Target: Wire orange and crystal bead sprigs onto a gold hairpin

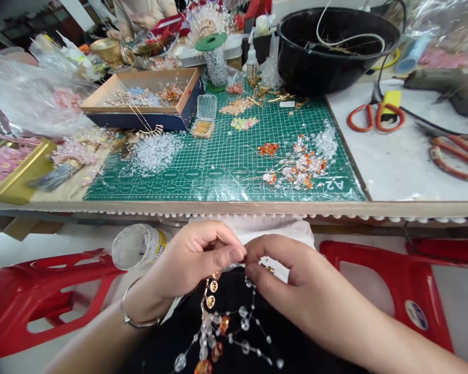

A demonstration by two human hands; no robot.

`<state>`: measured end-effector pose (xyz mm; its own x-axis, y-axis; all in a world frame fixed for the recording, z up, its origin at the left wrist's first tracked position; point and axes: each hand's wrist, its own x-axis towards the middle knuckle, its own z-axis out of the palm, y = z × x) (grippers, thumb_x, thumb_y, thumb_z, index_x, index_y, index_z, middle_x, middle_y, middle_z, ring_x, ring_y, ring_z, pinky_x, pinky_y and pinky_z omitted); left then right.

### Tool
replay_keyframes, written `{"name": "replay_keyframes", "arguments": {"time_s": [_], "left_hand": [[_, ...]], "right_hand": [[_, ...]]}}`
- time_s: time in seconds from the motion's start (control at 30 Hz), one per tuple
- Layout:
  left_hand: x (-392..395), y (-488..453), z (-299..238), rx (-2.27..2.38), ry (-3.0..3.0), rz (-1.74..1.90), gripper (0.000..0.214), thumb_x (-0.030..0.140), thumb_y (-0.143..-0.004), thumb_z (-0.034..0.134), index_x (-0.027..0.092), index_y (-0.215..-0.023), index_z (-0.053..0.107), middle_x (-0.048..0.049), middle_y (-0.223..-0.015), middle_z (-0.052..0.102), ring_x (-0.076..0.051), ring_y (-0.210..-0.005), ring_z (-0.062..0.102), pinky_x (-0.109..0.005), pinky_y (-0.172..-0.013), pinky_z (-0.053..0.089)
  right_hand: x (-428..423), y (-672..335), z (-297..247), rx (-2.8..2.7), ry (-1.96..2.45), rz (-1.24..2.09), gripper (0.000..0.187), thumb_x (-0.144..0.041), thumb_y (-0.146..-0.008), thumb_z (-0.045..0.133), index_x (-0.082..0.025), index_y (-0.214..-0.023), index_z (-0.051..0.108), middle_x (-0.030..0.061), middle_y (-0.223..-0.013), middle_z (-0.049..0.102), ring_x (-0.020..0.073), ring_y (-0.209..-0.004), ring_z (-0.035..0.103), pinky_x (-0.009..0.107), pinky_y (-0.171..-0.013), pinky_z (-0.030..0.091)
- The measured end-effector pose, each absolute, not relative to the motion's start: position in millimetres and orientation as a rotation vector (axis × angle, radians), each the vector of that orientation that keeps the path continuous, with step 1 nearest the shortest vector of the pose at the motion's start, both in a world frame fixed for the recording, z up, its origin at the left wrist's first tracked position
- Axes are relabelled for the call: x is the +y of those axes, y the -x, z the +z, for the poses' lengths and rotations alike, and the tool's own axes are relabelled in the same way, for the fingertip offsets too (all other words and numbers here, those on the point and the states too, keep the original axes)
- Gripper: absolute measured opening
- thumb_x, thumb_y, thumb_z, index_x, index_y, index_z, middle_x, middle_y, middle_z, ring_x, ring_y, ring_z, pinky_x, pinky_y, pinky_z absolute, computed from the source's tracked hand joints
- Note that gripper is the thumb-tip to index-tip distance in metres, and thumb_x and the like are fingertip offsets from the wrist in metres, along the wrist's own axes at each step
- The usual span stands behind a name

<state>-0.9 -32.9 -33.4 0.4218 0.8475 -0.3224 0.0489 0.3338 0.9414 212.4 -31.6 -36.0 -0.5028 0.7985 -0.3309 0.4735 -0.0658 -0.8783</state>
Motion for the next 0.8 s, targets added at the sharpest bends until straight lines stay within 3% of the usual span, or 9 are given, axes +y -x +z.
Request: {"name": "replay_keyframes", "arguments": {"time_s": [0.07, 0.27, 0.43, 0.57, 0.8], "left_hand": [[-32.9, -2.9, -33.3, 1.002, -1.1, 0.647, 0.024, 0.039, -0.091, 0.071, 0.016, -0.083, 0.068, 0.0028, -0.059, 0.055, -0.009, -0.053, 0.049, -0.02, -0.049, 0.035], [-28.1, 3.3, -35.3, 1.068, -1.037, 0.76, 0.024, 0.039, -0.088, 0.075, 0.017, -0.081, 0.069, 0.0046, -0.055, 0.053, -0.007, -0.048, 0.045, -0.019, -0.045, 0.032], [-23.7, 21.7, -38.9, 1.209, -0.975, 0.875, 0.024, 0.04, -0.083, 0.08, 0.017, -0.082, 0.073, 0.0031, -0.059, 0.057, -0.006, -0.048, 0.045, -0.019, -0.044, 0.033], [-25.4, 12.8, -41.6, 1.143, -0.897, 0.793, 0.025, 0.039, -0.082, 0.08, 0.017, -0.079, 0.07, 0.0057, -0.051, 0.051, -0.006, -0.043, 0.041, -0.019, -0.042, 0.032], [-23.0, 15.0, -44.2, 1.228, -0.893, 0.863, 0.025, 0.039, -0.077, 0.082, 0.016, -0.077, 0.072, 0.0042, -0.051, 0.054, -0.006, -0.044, 0.042, -0.019, -0.042, 0.03]], "right_hand": [[-30.7, -211.0, -35.6, -1.938, 1.347, 1.649, 0.028, -0.052, -0.096, 0.058, -0.027, -0.1, 0.07, 0.0049, -0.108, 0.072, 0.024, -0.099, 0.064, 0.033, -0.089, 0.05], [-33.9, -214.8, -39.0, -1.903, 1.422, 1.724, 0.049, -0.066, -0.1, 0.042, -0.024, -0.079, 0.055, 0.0021, -0.075, 0.059, 0.0172, -0.069, 0.052, 0.028, -0.062, 0.043], [-35.7, -236.2, -42.0, -1.983, 1.477, 1.924, 0.047, -0.067, -0.1, 0.044, -0.025, -0.086, 0.06, 0.0031, -0.085, 0.065, 0.0198, -0.08, 0.057, 0.03, -0.072, 0.045], [-31.3, -233.5, -41.0, -1.969, 1.381, 2.004, 0.047, -0.066, -0.101, 0.042, -0.026, -0.095, 0.065, 0.0042, -0.097, 0.069, 0.023, -0.095, 0.061, 0.032, -0.084, 0.046], [-30.4, -226.7, -46.7, -1.714, 1.384, 1.931, 0.048, -0.067, -0.099, 0.046, -0.023, -0.081, 0.053, 0.0008, -0.081, 0.05, 0.0169, -0.076, 0.047, 0.028, -0.068, 0.041]]}}
